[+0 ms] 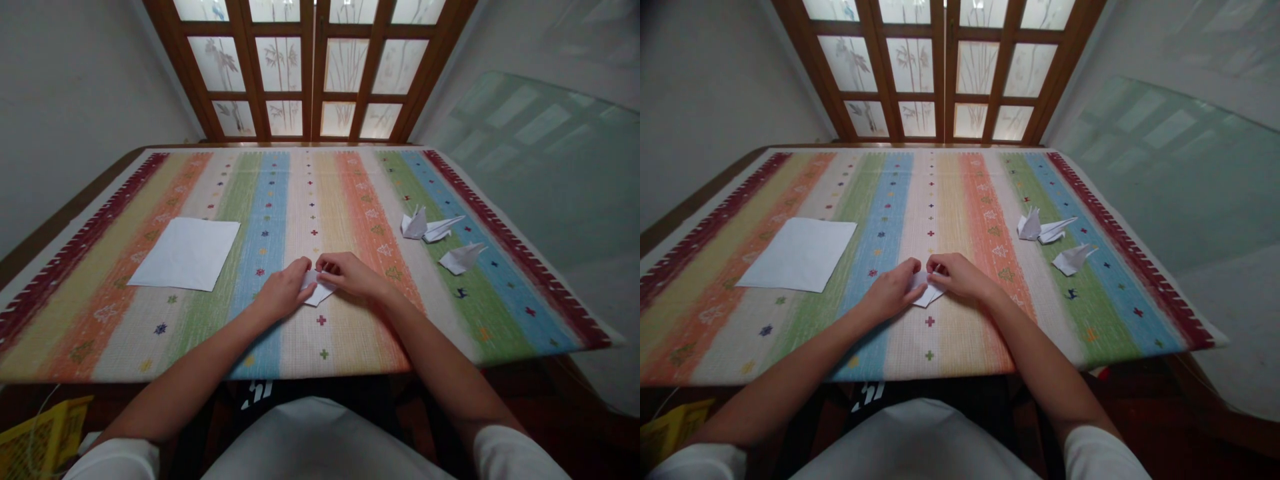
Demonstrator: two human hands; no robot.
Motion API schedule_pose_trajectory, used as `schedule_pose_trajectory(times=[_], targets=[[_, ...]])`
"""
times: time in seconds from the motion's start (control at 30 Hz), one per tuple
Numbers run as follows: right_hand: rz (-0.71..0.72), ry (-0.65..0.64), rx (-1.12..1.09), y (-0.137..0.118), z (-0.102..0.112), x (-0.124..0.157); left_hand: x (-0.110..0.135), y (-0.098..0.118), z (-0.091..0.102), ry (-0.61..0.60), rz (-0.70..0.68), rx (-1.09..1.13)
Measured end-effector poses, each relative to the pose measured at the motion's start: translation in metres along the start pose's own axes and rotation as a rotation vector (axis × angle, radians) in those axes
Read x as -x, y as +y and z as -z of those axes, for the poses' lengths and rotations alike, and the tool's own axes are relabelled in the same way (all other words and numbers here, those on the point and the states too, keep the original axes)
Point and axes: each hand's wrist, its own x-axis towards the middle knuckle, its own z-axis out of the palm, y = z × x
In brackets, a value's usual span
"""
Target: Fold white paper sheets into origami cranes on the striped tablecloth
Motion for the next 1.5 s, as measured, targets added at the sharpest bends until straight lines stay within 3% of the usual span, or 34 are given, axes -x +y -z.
schedule_pose_trajectory(times=[0.23,0.4,0.53,0.7,0.8,0.97,1.13,1.3,1.5], targets=[[0.021,0.087,0.16,-0.002,-0.006,-0.003,0.0,0.009,0.003,0.033,0.021,-0.306],[0.034,0.054,0.174,-0.001,-0.009,-0.004,0.0,0.006,0.001,0.029,0.008,-0.279],[0.012,0.073,0.192,0.002,-0.011,-0.005,0.003,0.001,0.005,0.101,-0.134,-0.232],[0.032,0.1,0.223,0.005,-0.013,-0.006,0.006,-0.004,0.007,-0.093,-0.304,-0.161],[0.061,0.121,0.22,0.005,-0.014,-0.006,0.006,-0.003,0.006,-0.173,-0.293,-0.124],[0.083,0.051,0.208,0.002,-0.018,-0.006,0.006,0.0,0.013,-0.21,-0.252,-0.082],[0.11,0.114,0.234,-0.008,-0.02,-0.002,0.006,-0.002,0.02,-0.258,-0.242,-0.076],[0.103,-0.057,0.19,-0.018,-0.011,0.006,0.003,-0.005,0.02,-0.28,-0.222,-0.051],[0.07,-0.151,0.159,-0.023,-0.004,0.013,0.001,-0.01,0.021,-0.264,-0.225,0.011]])
